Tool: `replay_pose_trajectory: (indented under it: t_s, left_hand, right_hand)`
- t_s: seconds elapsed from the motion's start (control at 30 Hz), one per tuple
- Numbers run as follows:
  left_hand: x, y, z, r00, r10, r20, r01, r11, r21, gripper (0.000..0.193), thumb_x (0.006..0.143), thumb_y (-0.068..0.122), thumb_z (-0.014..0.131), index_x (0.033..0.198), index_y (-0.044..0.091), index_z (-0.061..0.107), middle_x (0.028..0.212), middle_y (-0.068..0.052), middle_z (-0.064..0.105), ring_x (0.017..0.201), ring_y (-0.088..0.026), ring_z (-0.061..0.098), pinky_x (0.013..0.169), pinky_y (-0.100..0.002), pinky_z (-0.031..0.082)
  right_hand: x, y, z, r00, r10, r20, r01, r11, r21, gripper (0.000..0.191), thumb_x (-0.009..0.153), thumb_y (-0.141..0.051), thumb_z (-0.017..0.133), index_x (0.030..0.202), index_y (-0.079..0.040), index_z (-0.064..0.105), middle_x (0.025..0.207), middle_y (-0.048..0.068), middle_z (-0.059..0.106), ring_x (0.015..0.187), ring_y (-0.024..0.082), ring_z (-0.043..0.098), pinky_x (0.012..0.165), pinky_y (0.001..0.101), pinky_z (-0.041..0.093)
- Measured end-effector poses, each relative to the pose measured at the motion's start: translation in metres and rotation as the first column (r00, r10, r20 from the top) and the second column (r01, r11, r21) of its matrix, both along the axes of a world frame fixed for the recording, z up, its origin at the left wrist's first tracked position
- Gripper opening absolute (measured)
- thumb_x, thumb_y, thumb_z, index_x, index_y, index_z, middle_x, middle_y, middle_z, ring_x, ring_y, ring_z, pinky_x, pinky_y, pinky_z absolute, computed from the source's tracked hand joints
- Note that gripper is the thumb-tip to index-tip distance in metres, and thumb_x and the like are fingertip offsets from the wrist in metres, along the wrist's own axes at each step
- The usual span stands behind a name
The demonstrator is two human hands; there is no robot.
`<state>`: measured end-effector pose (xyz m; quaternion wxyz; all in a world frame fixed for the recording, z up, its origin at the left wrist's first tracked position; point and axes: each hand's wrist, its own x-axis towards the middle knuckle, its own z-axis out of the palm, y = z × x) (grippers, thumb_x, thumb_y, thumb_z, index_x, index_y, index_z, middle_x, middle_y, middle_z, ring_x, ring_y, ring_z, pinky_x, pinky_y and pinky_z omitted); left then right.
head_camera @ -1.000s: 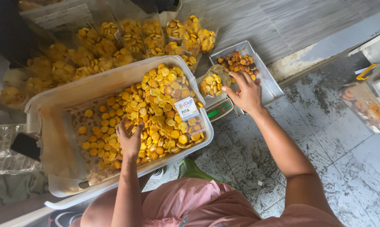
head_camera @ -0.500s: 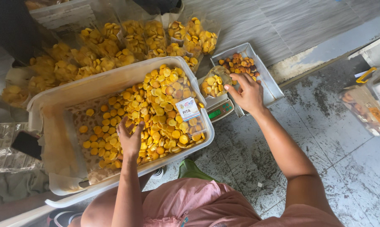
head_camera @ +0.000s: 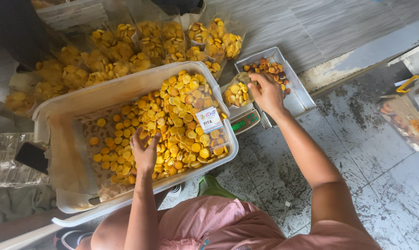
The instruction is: The person scoops yellow round snacks from a large plastic bin into clear plastic bags. They place the filled bags on a digital scale to weigh them, then set the weighed bags aside. The person repeats this process multiple times.
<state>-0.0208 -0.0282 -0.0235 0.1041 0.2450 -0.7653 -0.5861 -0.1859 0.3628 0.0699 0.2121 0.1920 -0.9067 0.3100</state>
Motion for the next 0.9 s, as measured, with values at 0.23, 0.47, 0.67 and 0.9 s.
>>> replay_pose_trajectory:
  t_s: [0.23, 0.47, 0.67, 0.9]
  left_hand:
    - [-0.001, -0.003, -0.001, 1.0, 0.007, 0.024, -0.006, 1.0, -0.015, 0.079, 0.088, 0.035, 0.078, 0.151, 0.004, 0.041, 0.15, -0.02, 0.036, 0.13, -0.033, 0.056, 0.103, -0.044, 0.052]
    - [-0.001, 0.002, 0.002, 1.0, -0.004, 0.002, 0.004, 1.0, -0.004, 0.077, 0.085, 0.035, 0.077, 0.147, 0.003, 0.044, 0.15, -0.02, 0.036, 0.131, -0.033, 0.054, 0.1, -0.043, 0.055]
    - [-0.005, 0.0, 0.0, 0.998, 0.009, 0.067, -0.006, 0.999, -0.039, 0.073, 0.087, 0.035, 0.076, 0.147, 0.004, 0.047, 0.151, -0.019, 0.037, 0.13, -0.033, 0.056, 0.101, -0.043, 0.053]
    - [-0.007, 0.002, 0.001, 0.997, 0.023, 0.074, -0.021, 1.0, -0.022, 0.072, 0.085, 0.032, 0.078, 0.146, 0.007, 0.048, 0.15, -0.018, 0.038, 0.13, -0.033, 0.056, 0.101, -0.042, 0.053]
  right_hand:
    - [0.004, 0.003, -0.051, 0.975, -0.112, 0.194, 0.068, 0.973, 0.218, 0.043, 0.092, -0.034, 0.075, 0.126, -0.009, 0.065, 0.112, 0.012, 0.071, 0.076, 0.028, 0.072, 0.062, 0.0427, 0.055]
    - [-0.043, 0.006, -0.121, 0.875, -0.137, 0.464, 0.008, 0.963, 0.268, 0.022, 0.099, -0.036, 0.064, 0.105, -0.023, 0.081, 0.097, 0.008, 0.077, 0.086, 0.029, 0.074, 0.081, 0.0438, 0.057]
    - [-0.141, 0.006, -0.053, 0.914, -0.047, 0.403, -0.156, 0.875, 0.457, 0.025, 0.093, -0.035, 0.071, 0.097, -0.012, 0.081, 0.095, 0.017, 0.075, 0.087, 0.036, 0.073, 0.08, 0.0474, 0.057]
    - [-0.176, -0.063, -0.046, 0.96, -0.196, 0.202, 0.1, 0.908, 0.407, 0.027, 0.095, -0.034, 0.067, 0.094, -0.01, 0.079, 0.092, 0.021, 0.073, 0.088, 0.041, 0.071, 0.082, 0.0517, 0.057]
